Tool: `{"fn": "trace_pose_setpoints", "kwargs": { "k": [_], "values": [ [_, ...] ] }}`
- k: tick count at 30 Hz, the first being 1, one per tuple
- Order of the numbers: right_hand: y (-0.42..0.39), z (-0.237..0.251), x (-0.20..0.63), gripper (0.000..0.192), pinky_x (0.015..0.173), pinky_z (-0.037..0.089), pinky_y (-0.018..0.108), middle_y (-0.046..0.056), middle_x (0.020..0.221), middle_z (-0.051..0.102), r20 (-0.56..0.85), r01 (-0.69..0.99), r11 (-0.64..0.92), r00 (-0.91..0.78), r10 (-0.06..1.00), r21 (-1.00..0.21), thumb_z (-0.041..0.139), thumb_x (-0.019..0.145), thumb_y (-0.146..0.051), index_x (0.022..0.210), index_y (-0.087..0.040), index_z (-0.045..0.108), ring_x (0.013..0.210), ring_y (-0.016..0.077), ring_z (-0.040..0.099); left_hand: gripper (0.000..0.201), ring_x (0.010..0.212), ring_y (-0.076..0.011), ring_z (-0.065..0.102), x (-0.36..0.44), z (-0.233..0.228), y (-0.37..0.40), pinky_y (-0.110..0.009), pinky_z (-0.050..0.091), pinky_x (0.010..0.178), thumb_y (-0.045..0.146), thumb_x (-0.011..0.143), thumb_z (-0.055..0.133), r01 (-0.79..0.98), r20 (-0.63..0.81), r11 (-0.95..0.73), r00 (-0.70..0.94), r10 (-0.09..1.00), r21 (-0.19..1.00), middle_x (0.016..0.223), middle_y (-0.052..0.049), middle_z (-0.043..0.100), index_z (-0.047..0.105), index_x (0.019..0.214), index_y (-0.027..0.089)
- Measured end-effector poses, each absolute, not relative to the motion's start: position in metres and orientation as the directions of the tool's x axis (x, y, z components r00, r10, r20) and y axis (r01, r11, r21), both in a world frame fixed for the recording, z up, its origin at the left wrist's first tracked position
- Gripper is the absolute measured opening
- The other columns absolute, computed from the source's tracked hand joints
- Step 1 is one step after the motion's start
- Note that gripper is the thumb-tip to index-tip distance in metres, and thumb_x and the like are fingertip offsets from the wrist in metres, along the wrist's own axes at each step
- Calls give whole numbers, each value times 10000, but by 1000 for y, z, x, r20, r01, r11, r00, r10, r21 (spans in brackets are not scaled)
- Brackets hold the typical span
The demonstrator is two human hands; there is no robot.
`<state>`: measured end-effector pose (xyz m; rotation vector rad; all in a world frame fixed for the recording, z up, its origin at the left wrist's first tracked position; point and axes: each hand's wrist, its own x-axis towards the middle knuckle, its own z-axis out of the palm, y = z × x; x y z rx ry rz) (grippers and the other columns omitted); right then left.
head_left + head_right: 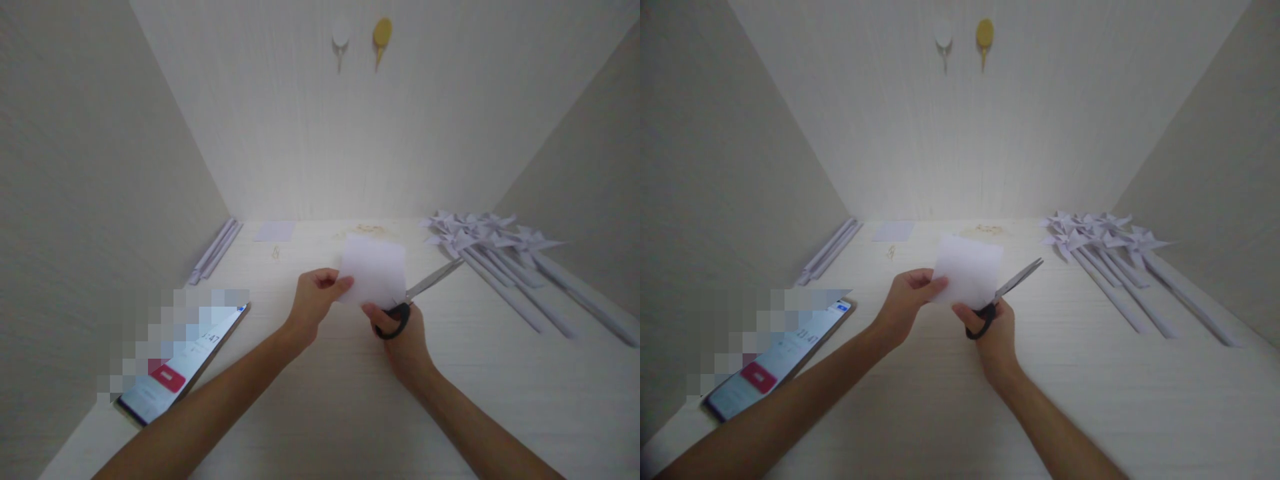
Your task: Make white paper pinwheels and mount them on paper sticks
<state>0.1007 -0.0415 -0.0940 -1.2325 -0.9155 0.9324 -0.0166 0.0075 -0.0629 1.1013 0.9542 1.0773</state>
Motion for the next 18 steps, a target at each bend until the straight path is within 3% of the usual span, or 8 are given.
{"fn": "trace_pose_setpoints", "kwargs": {
  "k": [4, 9, 18],
  "values": [
    [-37, -95, 106, 224, 436, 369, 223, -33, 593, 544, 82, -185, 201, 504, 860, -962, 681, 560, -269, 660, -169, 506, 481, 90, 466, 148, 542, -107, 548, -12, -64, 4, -231, 432, 544, 262, 554, 670, -87, -91, 118, 272, 958, 989, 602, -32, 632, 626, 591, 126],
    [-30, -95, 116, 276, 329, 208, 180, -98, 485, 385, 21, -320, 259, 593, 805, -911, 708, 527, -233, 621, -176, 455, 360, 28, 298, 170, 586, -140, 579, -10, -63, 3, -252, 468, 547, 218, 549, 660, 30, -161, 160, 323, 933, 987, 667, -71, 653, 650, 675, 106],
    [-38, -90, 114, 237, 384, 233, 198, -57, 517, 428, 140, -76, 213, 538, 831, -974, 641, 630, -332, 638, -163, 475, 416, 49, 322, 270, 673, -164, 590, -16, -53, 8, -223, 490, 499, 214, 547, 666, -15, -82, 89, 251, 964, 996, 806, -87, 645, 612, 792, 114]
  ]
}}
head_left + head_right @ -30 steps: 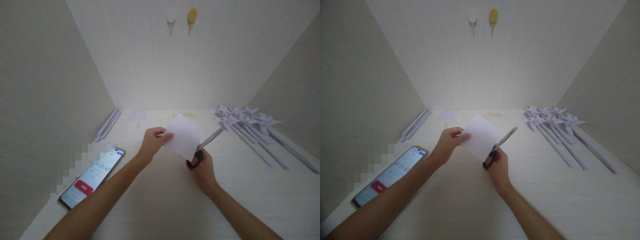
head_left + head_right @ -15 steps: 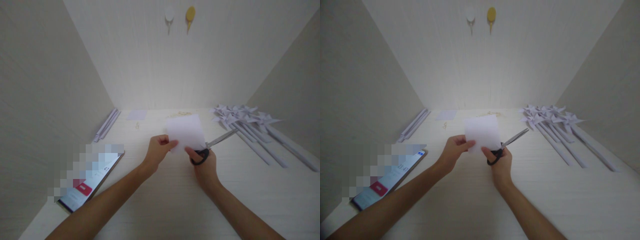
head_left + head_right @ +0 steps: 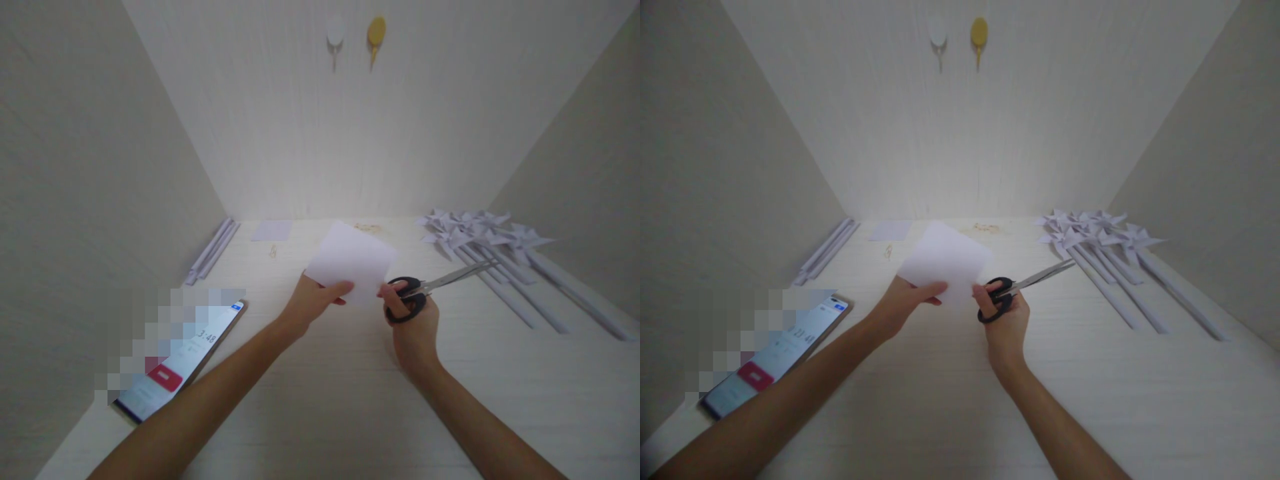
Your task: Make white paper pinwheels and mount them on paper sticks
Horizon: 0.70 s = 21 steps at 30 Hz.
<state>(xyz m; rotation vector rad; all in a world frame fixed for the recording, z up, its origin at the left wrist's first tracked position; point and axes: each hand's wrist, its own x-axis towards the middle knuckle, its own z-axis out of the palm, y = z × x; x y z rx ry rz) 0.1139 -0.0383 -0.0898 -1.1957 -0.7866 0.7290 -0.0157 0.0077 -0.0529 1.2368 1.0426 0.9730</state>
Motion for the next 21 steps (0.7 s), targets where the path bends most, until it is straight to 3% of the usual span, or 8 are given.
{"fn": "trace_pose_setpoints", "kwargs": {
  "k": [5, 9, 16, 21],
  "values": [
    [-49, -89, 108, 341, 405, 233, 217, -34, 516, 399, 188, 33, 186, 172, 967, -982, 445, 771, -435, 578, -156, 477, 433, 65, 320, 352, 770, -165, 590, -27, -42, 19, -229, 516, 568, 255, 589, 646, -107, 29, -12, 155, 987, 994, 911, -72, 627, 589, 917, 138],
    [-56, -91, 99, 376, 426, 242, 218, -34, 521, 379, 149, 99, 156, -74, 986, -983, 393, 794, -454, 566, -161, 452, 455, 71, 334, 403, 826, -175, 587, -35, -33, 22, -253, 525, 630, 254, 597, 643, -154, 78, -56, 140, 987, 986, 955, -66, 619, 569, 980, 153],
    [-59, -85, 94, 388, 438, 263, 217, -38, 506, 369, 13, 228, 55, -180, 983, -972, 422, 752, -508, 569, -167, 445, 467, 82, 333, 374, 801, -182, 597, -36, -26, 20, -282, 525, 664, 243, 573, 652, -127, 61, -48, 106, 993, 991, 894, -60, 641, 594, 928, 142],
    [-60, -80, 94, 396, 449, 283, 219, -31, 511, 386, -39, 256, 16, -208, 977, -966, 430, 739, -520, 556, -169, 432, 481, 89, 357, 294, 720, -184, 606, -35, -25, 19, -294, 532, 610, 240, 552, 657, -14, 37, -36, 105, 994, 999, 841, -75, 644, 609, 804, 96]
  ]
}}
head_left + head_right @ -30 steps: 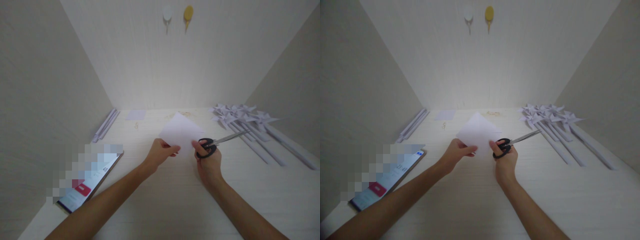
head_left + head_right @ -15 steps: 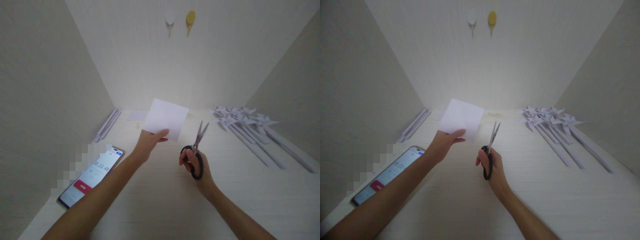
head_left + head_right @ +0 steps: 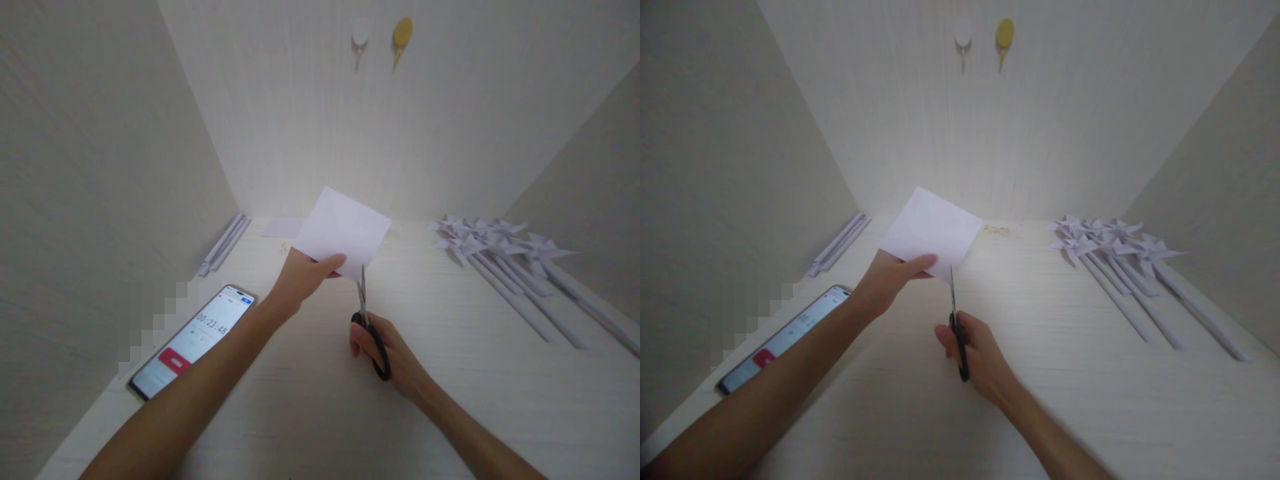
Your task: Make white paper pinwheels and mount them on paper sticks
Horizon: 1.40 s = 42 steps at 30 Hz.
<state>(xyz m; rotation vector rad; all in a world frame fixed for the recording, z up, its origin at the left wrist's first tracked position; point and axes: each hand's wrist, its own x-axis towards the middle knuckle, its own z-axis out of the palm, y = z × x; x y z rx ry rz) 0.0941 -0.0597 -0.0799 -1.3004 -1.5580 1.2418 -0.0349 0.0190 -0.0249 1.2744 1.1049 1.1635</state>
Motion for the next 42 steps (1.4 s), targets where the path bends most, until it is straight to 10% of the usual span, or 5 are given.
{"fn": "trace_pose_setpoints", "kwargs": {
  "k": [42],
  "values": [
    [-58, -89, 96, 407, 440, 281, 228, -30, 485, 405, -26, 406, 44, -165, 986, -913, 411, 745, -524, 531, -178, 396, 467, 93, 380, 262, 660, -170, 604, -37, -24, 17, -269, 513, 558, 266, 580, 637, 128, 78, -103, 189, 979, 986, 763, -56, 652, 611, 786, 107]
  ]
}}
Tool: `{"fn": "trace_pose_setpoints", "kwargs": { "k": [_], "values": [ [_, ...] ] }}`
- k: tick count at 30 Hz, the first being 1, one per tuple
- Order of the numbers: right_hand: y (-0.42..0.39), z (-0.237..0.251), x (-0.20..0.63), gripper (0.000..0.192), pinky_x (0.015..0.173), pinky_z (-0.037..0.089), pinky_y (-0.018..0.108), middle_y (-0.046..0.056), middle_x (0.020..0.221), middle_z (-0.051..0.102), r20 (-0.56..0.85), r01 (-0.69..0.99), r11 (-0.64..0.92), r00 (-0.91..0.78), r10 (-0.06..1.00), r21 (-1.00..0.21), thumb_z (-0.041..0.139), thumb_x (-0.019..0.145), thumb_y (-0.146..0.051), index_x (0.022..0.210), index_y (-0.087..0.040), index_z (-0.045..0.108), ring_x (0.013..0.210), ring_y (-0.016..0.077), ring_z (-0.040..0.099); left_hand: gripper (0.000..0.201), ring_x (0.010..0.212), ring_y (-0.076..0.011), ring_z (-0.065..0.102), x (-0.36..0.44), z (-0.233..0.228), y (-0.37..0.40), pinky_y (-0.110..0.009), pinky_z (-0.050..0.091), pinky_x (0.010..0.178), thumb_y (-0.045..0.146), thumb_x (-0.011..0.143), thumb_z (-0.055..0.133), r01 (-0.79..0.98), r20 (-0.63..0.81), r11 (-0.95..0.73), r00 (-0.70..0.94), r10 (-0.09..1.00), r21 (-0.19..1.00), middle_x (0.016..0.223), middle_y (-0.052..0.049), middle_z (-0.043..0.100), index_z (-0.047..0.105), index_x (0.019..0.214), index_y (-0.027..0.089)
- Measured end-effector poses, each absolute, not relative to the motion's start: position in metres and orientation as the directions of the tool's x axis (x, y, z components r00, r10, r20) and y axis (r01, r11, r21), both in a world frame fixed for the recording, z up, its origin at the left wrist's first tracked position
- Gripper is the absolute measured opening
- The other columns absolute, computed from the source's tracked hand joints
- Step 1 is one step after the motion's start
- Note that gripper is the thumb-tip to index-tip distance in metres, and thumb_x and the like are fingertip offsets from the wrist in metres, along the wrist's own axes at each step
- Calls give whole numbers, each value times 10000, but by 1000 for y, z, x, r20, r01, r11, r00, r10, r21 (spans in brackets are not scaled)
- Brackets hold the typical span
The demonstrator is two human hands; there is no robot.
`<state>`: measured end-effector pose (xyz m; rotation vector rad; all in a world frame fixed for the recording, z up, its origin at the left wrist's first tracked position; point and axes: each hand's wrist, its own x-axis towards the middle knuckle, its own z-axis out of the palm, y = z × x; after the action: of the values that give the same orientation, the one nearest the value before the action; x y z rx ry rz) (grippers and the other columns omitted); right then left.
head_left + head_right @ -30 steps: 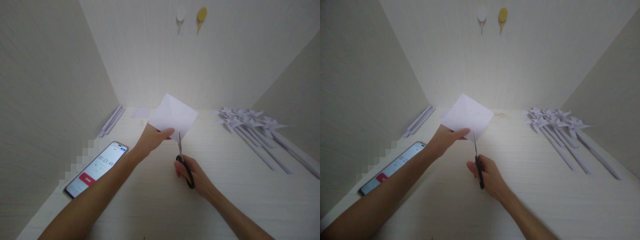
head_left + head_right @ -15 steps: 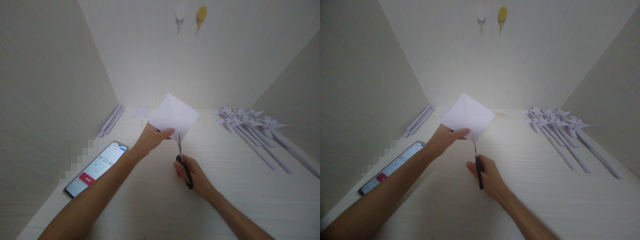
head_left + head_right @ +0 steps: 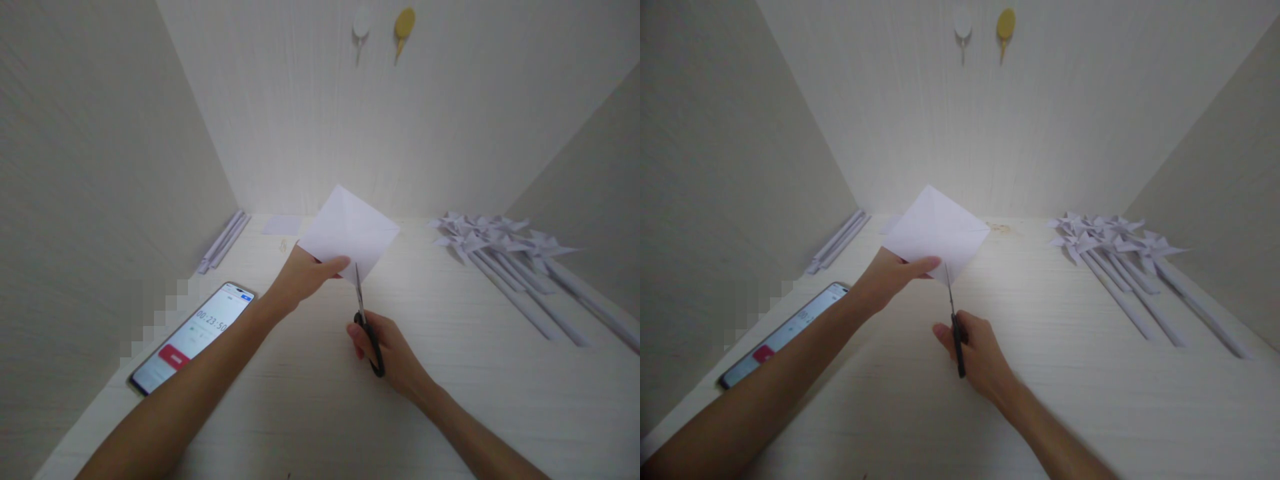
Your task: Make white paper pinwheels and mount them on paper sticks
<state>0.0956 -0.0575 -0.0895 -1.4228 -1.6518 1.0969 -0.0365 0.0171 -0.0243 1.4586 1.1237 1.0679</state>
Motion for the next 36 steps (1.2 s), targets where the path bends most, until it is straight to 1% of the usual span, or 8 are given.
{"fn": "trace_pose_setpoints", "kwargs": {
  "k": [5, 11, 18, 23, 27, 29, 36],
  "values": [
    [-57, -92, 96, 408, 433, 292, 223, -29, 467, 425, -45, 384, 25, -174, 984, -923, 406, 750, -525, 536, -178, 393, 444, 88, 388, 261, 673, -162, 603, -36, -23, 17, -257, 514, 562, 238, 585, 632, 120, 89, -113, 191, 978, 986, 779, -50, 651, 608, 812, 111],
    [-59, -91, 97, 424, 412, 296, 214, -28, 447, 431, -57, 380, 8, -161, 985, -925, 413, 739, -541, 524, -176, 398, 426, 85, 392, 281, 703, -173, 604, -36, -23, 16, -270, 519, 581, 240, 579, 637, 106, 75, -98, 201, 977, 990, 797, -55, 652, 606, 827, 112],
    [-58, -96, 96, 421, 391, 283, 211, -35, 420, 419, -55, 384, 6, -147, 988, -923, 417, 742, -534, 515, -181, 385, 394, 77, 370, 276, 711, -172, 607, -36, -24, 16, -279, 523, 600, 239, 586, 633, 77, 73, -92, 226, 971, 993, 802, -44, 655, 616, 839, 130],
    [-58, -98, 97, 436, 389, 288, 214, -33, 408, 417, -58, 393, 1, -138, 989, -919, 420, 729, -553, 502, -182, 391, 388, 80, 374, 305, 719, -173, 607, -36, -24, 17, -274, 526, 601, 239, 572, 644, 65, 53, -69, 223, 973, 995, 824, -57, 655, 611, 849, 115],
    [-57, -98, 98, 445, 387, 282, 214, -34, 396, 413, -68, 405, -10, -130, 989, -914, 423, 723, -560, 490, -182, 392, 379, 78, 367, 275, 707, -170, 608, -36, -24, 17, -270, 528, 596, 237, 570, 646, 66, 35, -51, 224, 974, 996, 799, -57, 657, 615, 811, 108],
    [-57, -98, 97, 445, 379, 272, 213, -35, 391, 406, -74, 408, -17, -123, 990, -913, 430, 718, -559, 483, -183, 387, 372, 76, 357, 281, 708, -166, 608, -36, -25, 17, -261, 528, 591, 230, 573, 645, 54, 33, -46, 220, 975, 997, 807, -57, 655, 609, 823, 107],
    [-56, -98, 96, 435, 365, 269, 207, -37, 388, 414, -87, 349, -41, -119, 989, -936, 450, 710, -549, 486, -181, 391, 361, 70, 355, 306, 735, -169, 605, -36, -24, 17, -269, 529, 605, 213, 563, 649, 27, -7, 1, 222, 975, 1000, 863, -66, 648, 602, 846, 107]
  ]
}}
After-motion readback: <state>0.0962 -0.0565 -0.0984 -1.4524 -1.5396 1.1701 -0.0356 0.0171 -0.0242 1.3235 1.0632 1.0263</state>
